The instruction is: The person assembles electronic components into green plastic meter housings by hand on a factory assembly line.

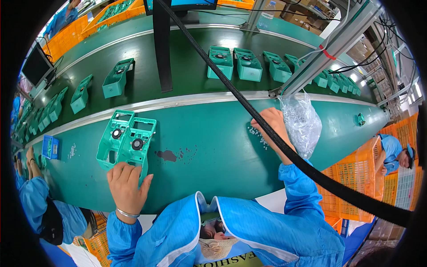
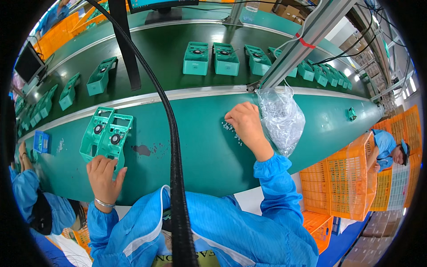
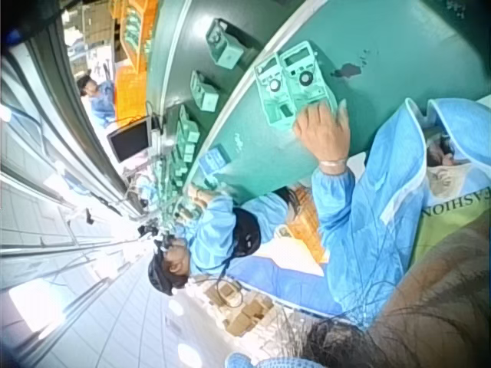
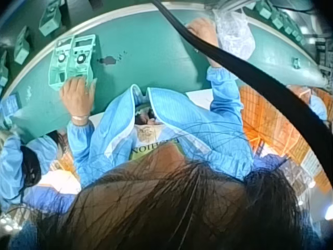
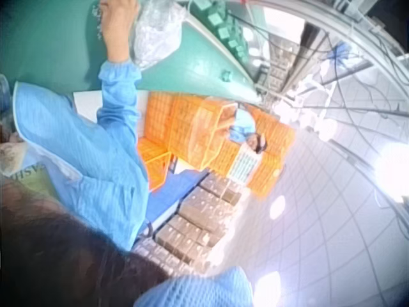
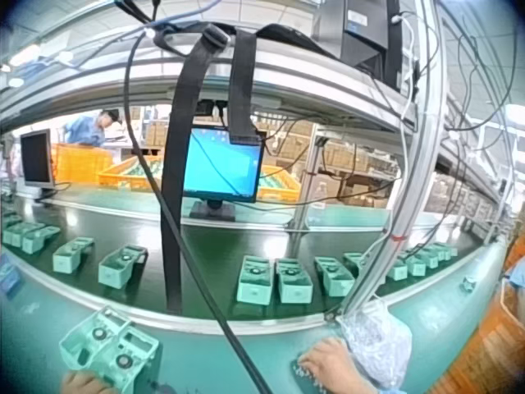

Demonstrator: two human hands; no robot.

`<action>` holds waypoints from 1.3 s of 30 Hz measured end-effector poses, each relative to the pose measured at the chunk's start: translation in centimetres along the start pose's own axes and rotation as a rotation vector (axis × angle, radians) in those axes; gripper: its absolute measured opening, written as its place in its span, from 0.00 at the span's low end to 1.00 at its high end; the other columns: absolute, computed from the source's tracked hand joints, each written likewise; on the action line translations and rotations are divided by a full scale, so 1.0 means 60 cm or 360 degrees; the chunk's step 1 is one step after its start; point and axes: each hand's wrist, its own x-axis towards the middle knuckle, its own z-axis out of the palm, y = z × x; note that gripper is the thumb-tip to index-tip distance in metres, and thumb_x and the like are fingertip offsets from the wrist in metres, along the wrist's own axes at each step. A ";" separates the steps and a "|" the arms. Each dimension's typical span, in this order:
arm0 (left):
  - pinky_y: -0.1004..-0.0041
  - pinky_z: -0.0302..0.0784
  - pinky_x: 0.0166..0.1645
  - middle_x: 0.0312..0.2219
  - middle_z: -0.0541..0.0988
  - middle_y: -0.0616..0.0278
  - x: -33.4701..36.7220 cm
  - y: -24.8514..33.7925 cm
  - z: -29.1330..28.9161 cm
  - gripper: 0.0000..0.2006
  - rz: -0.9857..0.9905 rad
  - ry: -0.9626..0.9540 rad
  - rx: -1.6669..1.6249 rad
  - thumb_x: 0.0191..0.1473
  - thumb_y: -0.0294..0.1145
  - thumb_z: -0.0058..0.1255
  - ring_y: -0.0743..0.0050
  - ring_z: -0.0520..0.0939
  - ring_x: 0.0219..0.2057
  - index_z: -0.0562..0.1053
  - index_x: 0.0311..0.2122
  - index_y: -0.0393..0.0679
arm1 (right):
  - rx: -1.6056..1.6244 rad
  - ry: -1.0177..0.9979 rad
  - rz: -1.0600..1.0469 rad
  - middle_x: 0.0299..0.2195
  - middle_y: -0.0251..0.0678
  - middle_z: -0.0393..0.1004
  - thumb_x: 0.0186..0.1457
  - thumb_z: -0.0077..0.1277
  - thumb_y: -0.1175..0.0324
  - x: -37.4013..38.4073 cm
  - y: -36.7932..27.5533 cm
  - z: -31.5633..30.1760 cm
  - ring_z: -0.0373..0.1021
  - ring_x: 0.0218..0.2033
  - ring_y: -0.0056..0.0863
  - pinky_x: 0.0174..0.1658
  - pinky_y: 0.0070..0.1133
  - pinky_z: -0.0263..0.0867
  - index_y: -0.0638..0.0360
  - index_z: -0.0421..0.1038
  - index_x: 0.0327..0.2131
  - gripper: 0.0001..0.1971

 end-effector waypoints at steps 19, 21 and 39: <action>0.64 0.66 0.37 0.25 0.77 0.71 -0.033 0.083 0.024 0.13 0.0192 0.0001 -0.0478 0.41 0.31 0.67 0.68 0.79 0.33 0.79 0.35 0.47 | 0.0638 -0.0198 -0.0220 0.30 0.28 0.75 0.48 0.66 0.73 0.061 -0.231 0.056 0.68 0.43 0.33 0.54 0.32 0.58 0.53 0.81 0.30 0.05; 0.66 0.65 0.34 0.24 0.77 0.72 -0.029 0.086 0.027 0.13 0.0245 0.0038 -0.0516 0.42 0.32 0.68 0.71 0.78 0.32 0.80 0.36 0.47 | 0.0719 -0.0257 -0.0189 0.31 0.26 0.75 0.49 0.66 0.72 0.061 -0.239 0.082 0.67 0.44 0.31 0.54 0.31 0.57 0.52 0.81 0.30 0.04; 0.67 0.64 0.34 0.24 0.75 0.71 -0.035 0.077 0.029 0.11 0.0278 -0.0016 -0.0543 0.44 0.34 0.64 0.72 0.77 0.31 0.80 0.36 0.46 | 0.0590 -0.0204 -0.0032 0.25 0.27 0.76 0.48 0.65 0.72 0.074 -0.282 0.133 0.71 0.41 0.32 0.57 0.34 0.54 0.54 0.81 0.26 0.02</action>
